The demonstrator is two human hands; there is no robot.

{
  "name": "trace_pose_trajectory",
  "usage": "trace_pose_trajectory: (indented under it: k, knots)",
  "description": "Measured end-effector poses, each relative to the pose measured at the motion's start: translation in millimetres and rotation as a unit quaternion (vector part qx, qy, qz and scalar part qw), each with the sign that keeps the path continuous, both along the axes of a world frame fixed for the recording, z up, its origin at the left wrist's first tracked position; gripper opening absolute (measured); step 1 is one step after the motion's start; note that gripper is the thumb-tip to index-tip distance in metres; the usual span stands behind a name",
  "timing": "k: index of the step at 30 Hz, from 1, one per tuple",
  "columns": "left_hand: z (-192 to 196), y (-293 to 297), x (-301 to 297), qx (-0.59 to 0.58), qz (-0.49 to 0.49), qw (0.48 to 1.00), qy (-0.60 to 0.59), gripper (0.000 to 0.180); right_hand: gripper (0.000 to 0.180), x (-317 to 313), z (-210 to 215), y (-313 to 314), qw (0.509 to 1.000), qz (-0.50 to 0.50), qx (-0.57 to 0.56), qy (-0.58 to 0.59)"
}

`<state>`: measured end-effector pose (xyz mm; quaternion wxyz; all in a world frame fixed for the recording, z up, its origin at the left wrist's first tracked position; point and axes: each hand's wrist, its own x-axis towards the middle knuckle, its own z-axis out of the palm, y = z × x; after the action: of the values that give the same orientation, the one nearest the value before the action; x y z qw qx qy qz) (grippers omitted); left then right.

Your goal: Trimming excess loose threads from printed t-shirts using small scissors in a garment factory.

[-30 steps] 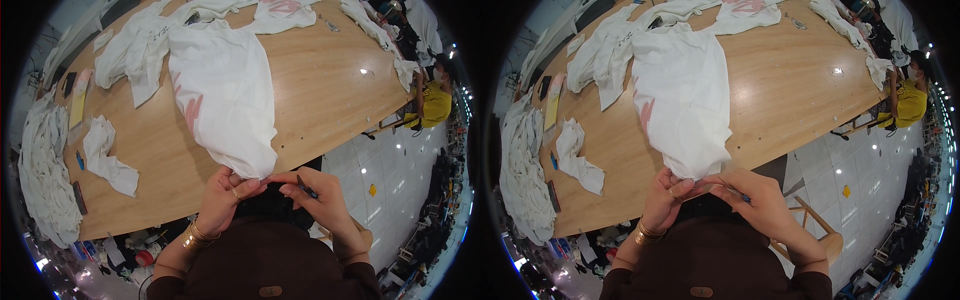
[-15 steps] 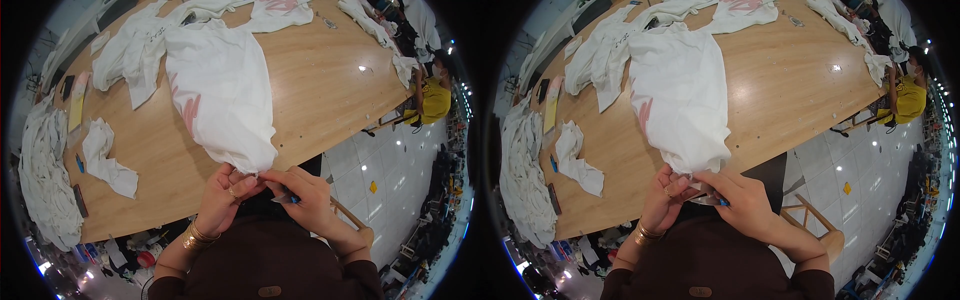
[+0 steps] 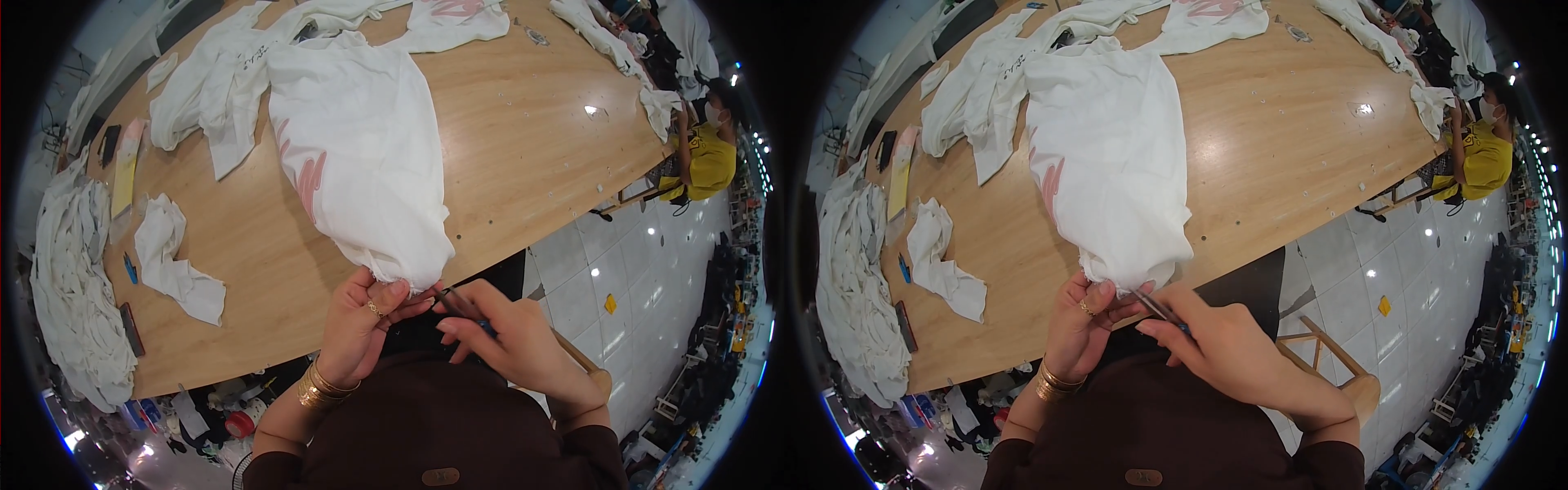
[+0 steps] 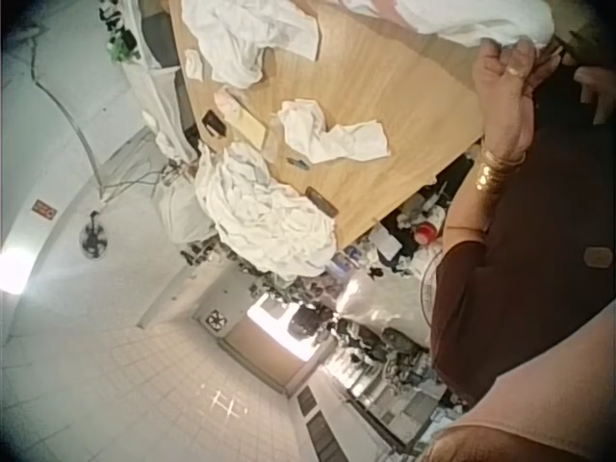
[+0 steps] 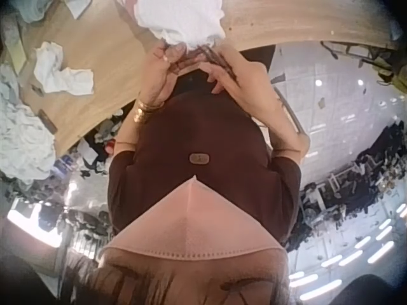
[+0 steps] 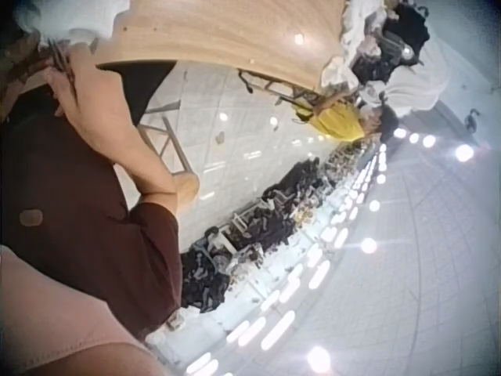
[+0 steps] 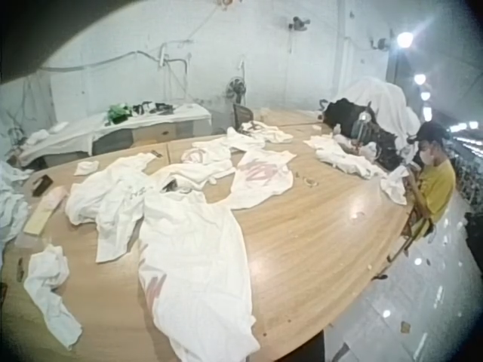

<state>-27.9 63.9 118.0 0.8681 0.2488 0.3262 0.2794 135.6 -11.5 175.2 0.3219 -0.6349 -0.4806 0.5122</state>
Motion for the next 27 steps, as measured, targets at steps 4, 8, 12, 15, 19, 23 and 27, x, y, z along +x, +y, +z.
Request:
trace_pose_trajectory:
  k: [4,8,12,15,19,23,27]
  knots:
    - [0.2,-0.6,-0.3,0.007,-0.004,1.0,0.003,0.029,0.016,-2.8,-8.0,-1.2,0.993,0.06,0.025,-0.098]
    - [-3.6,-2.6,-2.5,0.006,-0.001,1.0,0.008,0.027,0.017,-4.7,-16.8,-1.3,0.985,0.06,0.085,-0.134]
    - [-5.3,-2.4,-2.7,0.024,-0.007,1.0,-0.002,0.029,0.02,-5.4,-17.7,0.6,0.98,0.063,0.124,-0.141]
    - [-2.6,-2.6,-1.4,0.028,-0.005,0.999,-0.015,0.031,0.019,-4.6,-14.8,2.1,0.976,0.078,0.12,-0.162]
    - [-4.5,-4.2,-1.9,0.016,0.014,1.0,-0.004,0.034,0.017,-4.9,-14.0,3.7,0.974,0.079,0.121,-0.174]
    - [-8.3,-5.1,-3.1,0.011,0.004,1.0,0.002,0.034,0.019,-3.7,-13.6,7.1,0.993,0.057,0.062,-0.084]
    - [-10.5,-5.9,-0.5,-0.007,0.011,1.0,-0.019,0.032,0.022,-3.8,-16.8,10.0,0.999,0.033,-0.004,0.012]
